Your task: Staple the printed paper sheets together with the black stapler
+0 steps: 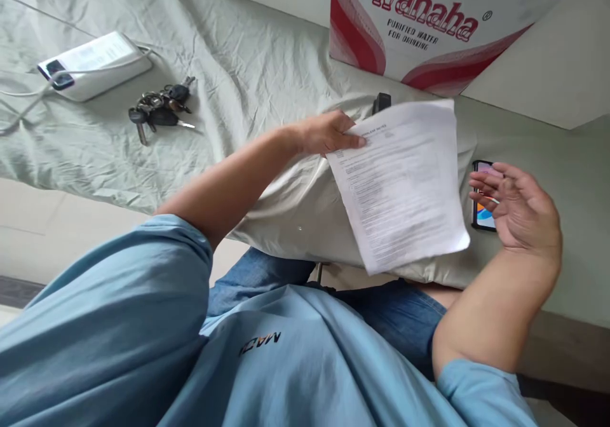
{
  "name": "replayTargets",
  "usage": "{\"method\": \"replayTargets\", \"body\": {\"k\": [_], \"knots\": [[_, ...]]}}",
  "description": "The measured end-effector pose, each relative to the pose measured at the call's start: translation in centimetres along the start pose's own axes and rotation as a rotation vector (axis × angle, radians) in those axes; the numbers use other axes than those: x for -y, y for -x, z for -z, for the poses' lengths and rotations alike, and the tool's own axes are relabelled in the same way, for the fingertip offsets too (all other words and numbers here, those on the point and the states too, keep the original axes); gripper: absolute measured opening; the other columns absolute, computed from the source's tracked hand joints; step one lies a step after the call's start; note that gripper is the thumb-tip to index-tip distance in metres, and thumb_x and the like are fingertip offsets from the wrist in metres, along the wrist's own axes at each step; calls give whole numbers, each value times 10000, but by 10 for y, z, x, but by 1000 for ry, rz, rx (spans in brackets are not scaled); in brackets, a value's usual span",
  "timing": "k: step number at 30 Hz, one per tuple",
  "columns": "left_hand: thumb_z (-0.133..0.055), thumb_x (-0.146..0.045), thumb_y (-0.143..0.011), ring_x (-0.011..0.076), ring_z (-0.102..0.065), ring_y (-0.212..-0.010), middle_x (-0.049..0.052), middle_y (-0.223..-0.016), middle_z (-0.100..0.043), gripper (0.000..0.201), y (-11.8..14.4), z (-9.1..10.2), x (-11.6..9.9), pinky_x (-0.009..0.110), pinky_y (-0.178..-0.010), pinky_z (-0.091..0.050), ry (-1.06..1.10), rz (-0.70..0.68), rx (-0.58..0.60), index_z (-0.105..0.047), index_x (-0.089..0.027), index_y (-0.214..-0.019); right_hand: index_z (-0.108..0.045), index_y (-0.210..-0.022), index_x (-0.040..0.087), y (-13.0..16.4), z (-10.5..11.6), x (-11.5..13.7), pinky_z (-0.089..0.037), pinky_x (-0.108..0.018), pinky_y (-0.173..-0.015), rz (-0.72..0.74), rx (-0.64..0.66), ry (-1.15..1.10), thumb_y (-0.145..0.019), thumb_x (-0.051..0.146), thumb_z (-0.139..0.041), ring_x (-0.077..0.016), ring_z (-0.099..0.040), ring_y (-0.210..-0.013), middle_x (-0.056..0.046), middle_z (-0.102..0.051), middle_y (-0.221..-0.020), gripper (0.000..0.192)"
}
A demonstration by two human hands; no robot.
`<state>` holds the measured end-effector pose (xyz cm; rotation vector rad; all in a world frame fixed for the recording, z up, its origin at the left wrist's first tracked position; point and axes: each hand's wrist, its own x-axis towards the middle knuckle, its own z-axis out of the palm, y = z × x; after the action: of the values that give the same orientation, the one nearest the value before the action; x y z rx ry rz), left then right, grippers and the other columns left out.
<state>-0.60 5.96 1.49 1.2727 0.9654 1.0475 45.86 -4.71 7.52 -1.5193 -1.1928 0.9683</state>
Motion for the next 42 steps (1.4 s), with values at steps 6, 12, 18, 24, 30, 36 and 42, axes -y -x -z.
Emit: {"method": "replayTargets", "body": {"k": [6, 12, 18, 24, 30, 36, 42], "knots": [[-1069, -582, -830, 310, -874, -845, 22, -745, -785, 386, -16, -26, -41, 387, -729, -692, -380, 303, 651, -964, -225, -929, -922, -1352, 377, 8, -67, -7, -785, -521, -995, -29, 220, -1, -693, 858, -1161, -323, -934, -1106, -71, -981, -1210, 850], [-1000, -492, -879, 303, -863, -938, 57, -958, -879, 395, -13, -24, -40, 431, -866, -661, -435, 267, 614, -965, -227, -1171, -950, -1030, 283, 10, -98, -28, -768, -494, -893, 42, 63, 176, -850, 872, -1040, -303, -880, -895, -41, -930, -935, 623], [-957, -271, -948, 205, -727, -649, -21, -740, -744, 244, -7, -15, -21, 392, -767, -582, -372, 212, 387, -854, -261, -1169, -914, -985, 247, 7, -76, -34, -693, -391, -717, -27, -20, 280, -869, 691, -1054, -272, -801, -793, 16, -818, -768, 480], [-881, -86, -945, 196, -694, -601, -63, -671, -646, 331, -2, -41, -18, 369, -718, -536, -387, 279, 86, -717, -247, -1182, -914, -952, 252, 3, -77, -38, -603, -363, -667, -39, -98, 317, -854, 582, -1037, -227, -691, -726, 20, -779, -741, 366], [-877, -135, -944, 204, -714, -723, -25, -724, -675, 263, -5, -46, -7, 377, -739, -571, -468, 125, 15, -653, -269, -970, -888, -916, 264, 1, -79, -35, -504, -339, -601, -66, -84, 359, -841, 583, -1017, -192, -597, -658, 52, -737, -704, 352], [-674, -29, -955, 283, -866, -1102, 108, -1185, -916, 390, -3, -47, 6, 467, -1075, -714, -689, -126, -114, -827, -210, -1265, -866, -912, 258, 2, -85, -26, -507, -352, -644, -34, -91, 450, -862, 602, -950, -203, -624, -695, 25, -762, -734, 358], [-560, -80, -1045, 331, -681, -1834, 30, -1910, -767, 731, -14, -35, 24, 678, -1546, -561, -644, -432, 58, -834, -353, -1665, -876, -923, 277, 2, -88, -23, -547, -404, -684, -51, -115, 424, -818, 629, -933, -256, -693, -754, -44, -858, -850, 372]]}}
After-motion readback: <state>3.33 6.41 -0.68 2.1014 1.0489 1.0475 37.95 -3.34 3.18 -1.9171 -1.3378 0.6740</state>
